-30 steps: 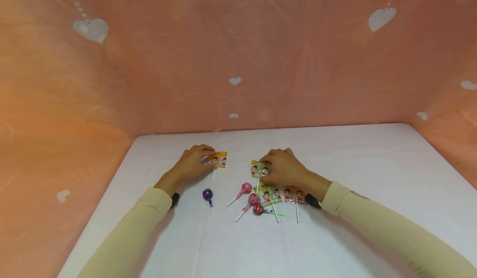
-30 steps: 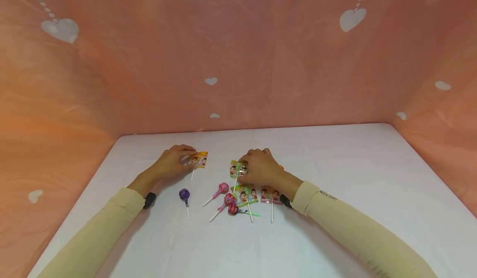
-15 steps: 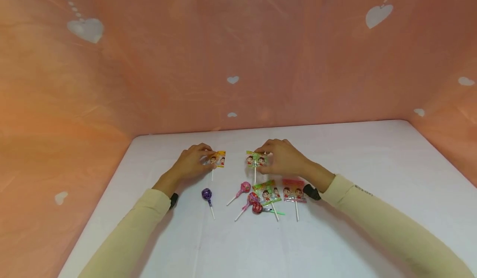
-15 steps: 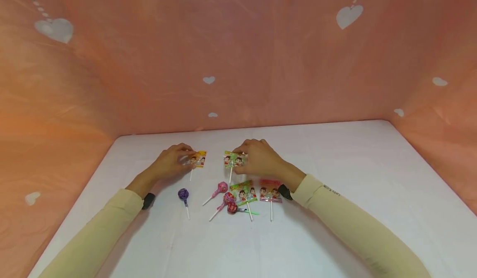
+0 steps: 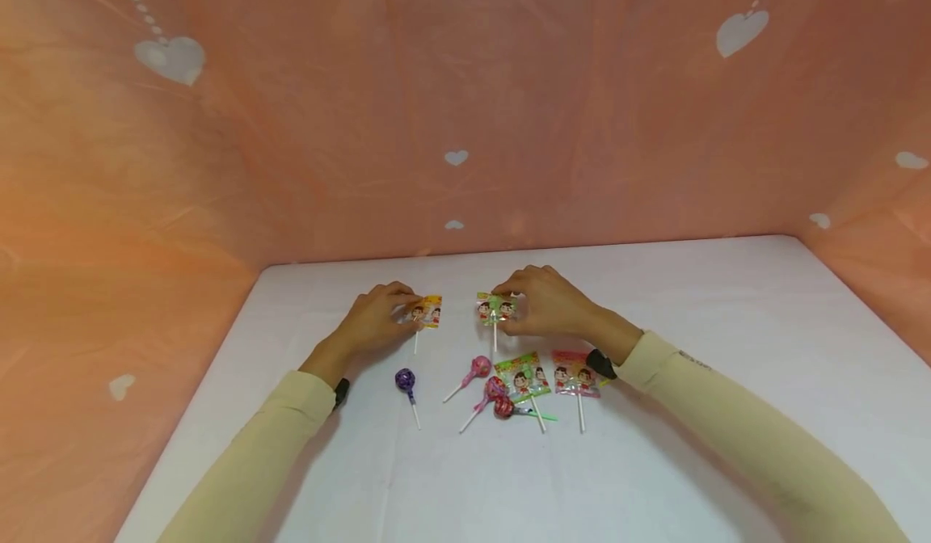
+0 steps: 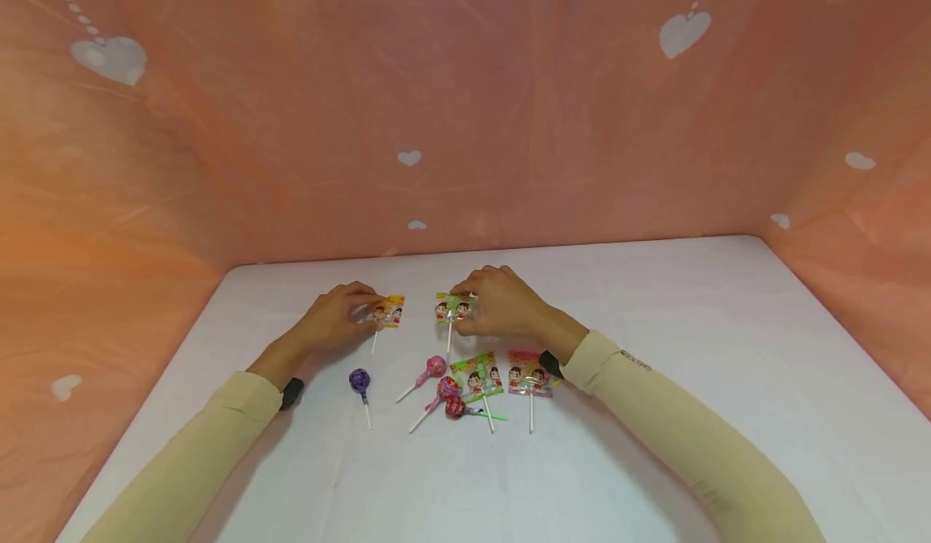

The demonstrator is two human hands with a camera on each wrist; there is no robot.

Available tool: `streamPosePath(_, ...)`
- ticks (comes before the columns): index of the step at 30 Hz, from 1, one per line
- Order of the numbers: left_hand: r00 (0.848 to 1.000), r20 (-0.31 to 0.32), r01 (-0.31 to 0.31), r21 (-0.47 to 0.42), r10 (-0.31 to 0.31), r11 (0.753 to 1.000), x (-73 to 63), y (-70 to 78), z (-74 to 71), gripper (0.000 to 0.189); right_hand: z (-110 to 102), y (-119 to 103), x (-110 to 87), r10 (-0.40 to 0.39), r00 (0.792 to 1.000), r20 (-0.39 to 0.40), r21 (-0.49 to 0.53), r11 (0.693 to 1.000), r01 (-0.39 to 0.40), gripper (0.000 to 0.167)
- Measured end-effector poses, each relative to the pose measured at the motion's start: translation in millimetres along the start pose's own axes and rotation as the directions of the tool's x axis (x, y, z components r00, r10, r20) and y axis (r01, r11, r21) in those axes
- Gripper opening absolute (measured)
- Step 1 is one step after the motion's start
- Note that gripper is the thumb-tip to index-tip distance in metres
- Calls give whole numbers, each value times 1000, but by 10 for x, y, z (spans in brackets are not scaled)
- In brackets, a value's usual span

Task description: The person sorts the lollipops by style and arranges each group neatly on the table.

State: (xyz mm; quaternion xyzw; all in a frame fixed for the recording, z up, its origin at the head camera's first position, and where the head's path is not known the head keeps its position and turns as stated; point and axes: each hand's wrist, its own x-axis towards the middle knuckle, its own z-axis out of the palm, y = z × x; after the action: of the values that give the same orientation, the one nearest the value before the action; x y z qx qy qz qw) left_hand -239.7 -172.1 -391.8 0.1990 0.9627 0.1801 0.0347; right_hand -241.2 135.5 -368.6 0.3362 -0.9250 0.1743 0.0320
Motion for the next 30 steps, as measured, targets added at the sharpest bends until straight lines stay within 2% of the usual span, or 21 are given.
streamPosePath(8,1000,13,17,-17,-17,1000,-12,7,1,51,22,59,125,-68,998,8,-21,997,68,51)
streamPosePath(30,999,9,33,-29,-32,999,-5,20,-11,50,145,108,252,-39,999,37,-28,999,40,54)
